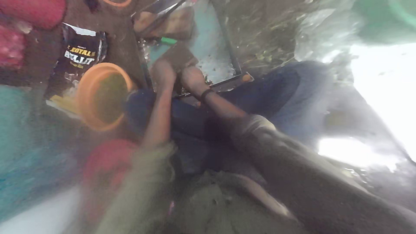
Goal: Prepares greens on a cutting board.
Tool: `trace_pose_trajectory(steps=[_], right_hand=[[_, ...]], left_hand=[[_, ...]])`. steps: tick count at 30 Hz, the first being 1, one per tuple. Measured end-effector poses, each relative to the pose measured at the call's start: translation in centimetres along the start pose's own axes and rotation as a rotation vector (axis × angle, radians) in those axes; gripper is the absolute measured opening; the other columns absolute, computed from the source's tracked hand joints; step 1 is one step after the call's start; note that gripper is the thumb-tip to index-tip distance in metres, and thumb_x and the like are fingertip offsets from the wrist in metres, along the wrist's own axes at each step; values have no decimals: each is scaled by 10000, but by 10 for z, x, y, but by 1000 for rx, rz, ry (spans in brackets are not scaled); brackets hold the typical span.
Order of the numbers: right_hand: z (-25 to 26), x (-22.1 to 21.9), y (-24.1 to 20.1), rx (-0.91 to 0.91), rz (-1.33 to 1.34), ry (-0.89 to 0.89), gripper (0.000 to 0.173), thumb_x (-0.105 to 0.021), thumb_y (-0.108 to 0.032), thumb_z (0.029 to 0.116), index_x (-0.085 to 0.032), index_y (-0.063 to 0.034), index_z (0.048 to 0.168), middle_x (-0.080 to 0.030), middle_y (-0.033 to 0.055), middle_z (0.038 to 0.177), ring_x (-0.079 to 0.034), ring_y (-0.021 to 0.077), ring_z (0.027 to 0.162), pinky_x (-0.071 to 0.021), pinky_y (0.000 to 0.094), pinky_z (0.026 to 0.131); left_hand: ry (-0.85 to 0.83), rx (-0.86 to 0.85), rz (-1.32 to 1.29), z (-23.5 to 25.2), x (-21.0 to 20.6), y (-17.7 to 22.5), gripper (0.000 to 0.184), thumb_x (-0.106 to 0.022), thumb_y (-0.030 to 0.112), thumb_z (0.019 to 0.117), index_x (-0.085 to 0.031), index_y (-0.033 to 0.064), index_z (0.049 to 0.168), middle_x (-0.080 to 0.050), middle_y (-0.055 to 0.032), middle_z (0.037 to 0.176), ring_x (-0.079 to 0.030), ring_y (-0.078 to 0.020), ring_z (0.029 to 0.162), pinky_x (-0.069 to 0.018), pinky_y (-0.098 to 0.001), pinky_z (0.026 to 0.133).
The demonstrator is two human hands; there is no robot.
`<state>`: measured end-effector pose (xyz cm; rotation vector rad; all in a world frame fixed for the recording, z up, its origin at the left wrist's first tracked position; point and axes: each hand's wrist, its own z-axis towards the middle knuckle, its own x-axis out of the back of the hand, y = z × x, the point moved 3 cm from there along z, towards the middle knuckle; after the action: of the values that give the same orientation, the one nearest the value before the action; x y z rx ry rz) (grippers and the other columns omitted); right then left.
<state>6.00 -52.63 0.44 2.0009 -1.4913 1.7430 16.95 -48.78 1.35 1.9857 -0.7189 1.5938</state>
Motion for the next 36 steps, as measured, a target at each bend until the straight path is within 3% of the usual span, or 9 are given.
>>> trace_pose_trajectory(steps=[3, 5, 9, 14, 17, 20, 24, 28, 36], right_hand=[[9, -4, -2, 13, 1, -13, 295, -571, -265, 1008, -688, -47, 1169, -712, 205, 1143, -698, 404, 1083, -571, 612, 831], [15, -3, -4, 13, 3, 3, 269, -589, -254, 992, -716, -35, 1081, -714, 208, 1126, -697, 402, 1077, -574, 616, 825], [23, 6, -8, 14, 49, 21, 316, -572, -281, 1014, -694, -49, 1191, -721, 200, 1149, -697, 397, 1102, -566, 618, 865], [29, -6, -1, 51, 14, -15, 257, -593, -251, 1003, -726, -38, 1059, -720, 201, 1122, -696, 401, 1085, -570, 619, 854], [0, -21, 8, 40, -17, 37, 439, -537, -185, 1028, -546, -102, 1458, -733, 221, 1034, -726, 434, 969, -586, 604, 778], [-30, -21, 17, -14, -21, -16, 582, -565, -175, 1004, -439, -158, 1572, -722, 245, 1099, -711, 457, 1011, -567, 624, 812], [-28, -2, 14, 1, -26, -3, 476, -592, -179, 981, -551, -118, 1451, -721, 223, 1061, -715, 439, 987, -568, 620, 778], [-6, 4, -8, 2, -41, 0, 225, -588, -179, 999, -705, -6, 1081, -708, 232, 1110, -708, 422, 1029, -584, 618, 788], [2, -21, -7, 36, -67, 59, 460, -539, -191, 1033, -515, -87, 1481, -732, 229, 1041, -722, 450, 964, -577, 615, 774]], left_hand=[[-11, 32, 41, -6, 0, 6, 262, -647, 210, 956, -747, 30, 1118, -700, -220, 1240, -640, -411, 1222, -499, -632, 1026], [-11, 51, 28, -4, 0, 6, 260, -632, 214, 964, -748, 19, 1092, -707, -217, 1218, -659, -406, 1191, -527, -624, 993], [9, 91, -71, -4, 3, 6, 318, -563, 141, 1001, -659, -76, 1213, -663, -274, 1277, -648, -417, 1215, -529, -600, 1005], [-22, 33, -55, 3, 6, 6, 256, -643, 168, 933, -734, 19, 1120, -704, -226, 1227, -661, -407, 1196, -519, -628, 1002], [-14, -31, -84, 7, 2, 1, 229, -669, 188, 927, -772, 89, 1106, -722, -182, 1220, -666, -373, 1198, -516, -612, 1024], [-13, -16, -102, 10, 0, -1, 220, -683, 220, 933, -776, 111, 1100, -722, -156, 1236, -656, -355, 1219, -505, -600, 1048], [-17, 0, -70, 8, 3, 3, 238, -694, 203, 912, -764, 111, 1120, -687, -164, 1308, -609, -356, 1285, -454, -614, 1082], [-2, 9, -41, 7, -1, 1, 245, -693, 196, 926, -757, 80, 1132, -693, -192, 1279, -628, -392, 1249, -491, -630, 1039], [2, -33, -86, 7, 1, 0, 234, -666, 198, 912, -779, 115, 1101, -728, -176, 1208, -662, -372, 1201, -506, -627, 1019]])
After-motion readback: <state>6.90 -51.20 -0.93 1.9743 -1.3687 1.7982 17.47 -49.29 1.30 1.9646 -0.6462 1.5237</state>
